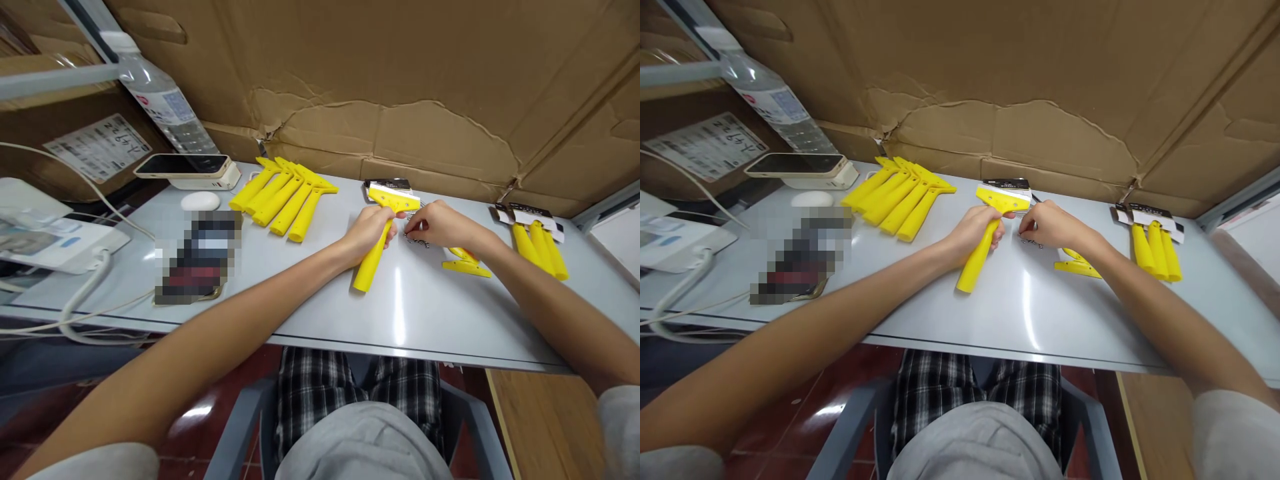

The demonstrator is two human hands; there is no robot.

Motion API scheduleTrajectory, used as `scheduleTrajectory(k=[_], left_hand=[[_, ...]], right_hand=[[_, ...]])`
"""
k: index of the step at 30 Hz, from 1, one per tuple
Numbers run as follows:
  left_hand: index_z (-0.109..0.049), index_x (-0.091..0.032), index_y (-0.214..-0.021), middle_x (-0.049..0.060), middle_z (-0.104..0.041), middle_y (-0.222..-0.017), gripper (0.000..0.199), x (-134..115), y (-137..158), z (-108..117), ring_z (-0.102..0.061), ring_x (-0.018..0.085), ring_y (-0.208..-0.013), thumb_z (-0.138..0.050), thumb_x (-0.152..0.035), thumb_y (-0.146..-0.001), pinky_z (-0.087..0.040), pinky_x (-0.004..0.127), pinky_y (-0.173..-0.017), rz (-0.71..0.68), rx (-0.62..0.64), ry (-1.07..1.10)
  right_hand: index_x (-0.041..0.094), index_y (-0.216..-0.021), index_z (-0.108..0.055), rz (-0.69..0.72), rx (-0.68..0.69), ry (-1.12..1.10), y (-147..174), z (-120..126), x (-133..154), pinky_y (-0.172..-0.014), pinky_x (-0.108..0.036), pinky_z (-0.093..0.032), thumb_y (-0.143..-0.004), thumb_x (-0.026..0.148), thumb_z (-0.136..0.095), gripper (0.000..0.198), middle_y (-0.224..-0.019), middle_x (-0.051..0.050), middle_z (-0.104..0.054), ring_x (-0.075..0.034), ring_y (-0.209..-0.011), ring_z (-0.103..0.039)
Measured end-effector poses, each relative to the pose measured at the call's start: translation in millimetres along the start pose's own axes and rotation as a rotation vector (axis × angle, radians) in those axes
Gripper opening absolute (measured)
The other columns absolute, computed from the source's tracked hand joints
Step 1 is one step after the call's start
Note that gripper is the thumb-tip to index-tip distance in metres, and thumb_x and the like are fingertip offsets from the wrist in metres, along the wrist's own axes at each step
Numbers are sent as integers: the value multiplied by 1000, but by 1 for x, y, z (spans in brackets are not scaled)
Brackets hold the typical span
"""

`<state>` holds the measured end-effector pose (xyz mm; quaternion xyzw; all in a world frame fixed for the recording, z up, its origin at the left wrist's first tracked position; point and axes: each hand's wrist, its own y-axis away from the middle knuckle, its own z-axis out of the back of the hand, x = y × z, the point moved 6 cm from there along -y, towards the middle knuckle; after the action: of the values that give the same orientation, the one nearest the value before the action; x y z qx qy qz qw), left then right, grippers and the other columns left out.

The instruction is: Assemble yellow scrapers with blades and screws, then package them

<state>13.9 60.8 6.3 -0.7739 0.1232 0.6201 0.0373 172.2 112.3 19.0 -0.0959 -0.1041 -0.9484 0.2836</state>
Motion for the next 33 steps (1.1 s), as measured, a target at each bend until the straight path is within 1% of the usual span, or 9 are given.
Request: scheduleTrajectory(k=[3, 7, 11, 16, 19, 22, 25, 29, 33], left_hand=[[-67, -14, -99, -1, -57, -60, 17, -4, 0, 3, -49, 12, -49, -52, -18, -93, -40, 24, -47, -22, -25, -83], [-63, -14, -110, 1, -65, -69, 19, -3, -2, 5, -59, 14, -52, -51, -19, -94, -47, 26, -49, 35, -8, -37], [-59, -17, -115, -3, -59, -66, 20, -1, 0, 3, -53, 12, -44, -48, -23, -99, -38, 23, -42, 116, 30, 22], [-60, -19, -105, 0, -56, -66, 37, 6, 2, -2, -47, 11, -44, -34, -45, -109, -36, 22, -40, 203, 98, 161], [-59, -18, -98, 1, -59, -73, 31, 7, 1, -2, -49, 10, -49, -37, -37, -109, -39, 21, -42, 182, 69, 278], [-56, -18, -93, 1, -60, -81, 18, 6, 1, -4, -59, 11, -59, -48, -26, -107, -47, 21, -47, 142, 69, 352], [-61, -19, -102, 4, -67, -96, 5, 8, 3, -4, -71, 16, -73, -63, -24, -103, -57, 25, -54, 120, 52, 314], [-66, -26, -126, 5, -72, -111, 28, 10, 5, -3, -70, 12, -67, -72, -22, -98, -55, 23, -50, 94, 42, 241], [-67, -29, -130, 5, -72, -109, 29, 5, 4, 2, -70, 12, -65, -68, -30, -102, -56, 24, -51, 26, -24, 203]], right_hand=[[20, -102, -82, -20, -29, 48, -1, -3, 0, -77, -17, -32, -87, 21, -57, 29, -101, 0, -72, 0, -77, -51], [17, -105, -77, -16, -122, 95, 6, -6, 1, -76, -17, -26, -92, 25, -53, 29, -110, -3, -71, -2, -83, -47], [14, -103, -74, -51, -211, 9, 28, -7, -12, -78, -16, -31, -94, 28, -52, 28, -107, -4, -69, -1, -82, -48], [10, -103, -71, -111, -423, -140, 58, -4, -38, -78, -16, -37, -95, 35, -54, 31, -100, -6, -68, 0, -78, -49], [10, -103, -69, -99, -507, -247, 63, -6, -41, -77, -16, -41, -98, 46, -53, 40, -99, -6, -68, 0, -78, -50], [9, -100, -68, -41, -531, -325, 63, -11, -32, -75, -15, -41, -98, 49, -53, 43, -98, -8, -68, 0, -78, -51], [8, -97, -67, 8, -551, -366, 62, -16, -22, -77, -15, -41, -99, 49, -53, 43, -96, -8, -68, 0, -79, -51], [9, -97, -67, 48, -535, -417, 61, -23, -14, -79, -15, -42, -99, 49, -54, 42, -96, -8, -68, 0, -81, -53], [9, -97, -67, 54, -537, -431, 62, -25, -13, -78, -15, -42, -99, 47, -54, 40, -96, -7, -68, 0, -81, -52]])
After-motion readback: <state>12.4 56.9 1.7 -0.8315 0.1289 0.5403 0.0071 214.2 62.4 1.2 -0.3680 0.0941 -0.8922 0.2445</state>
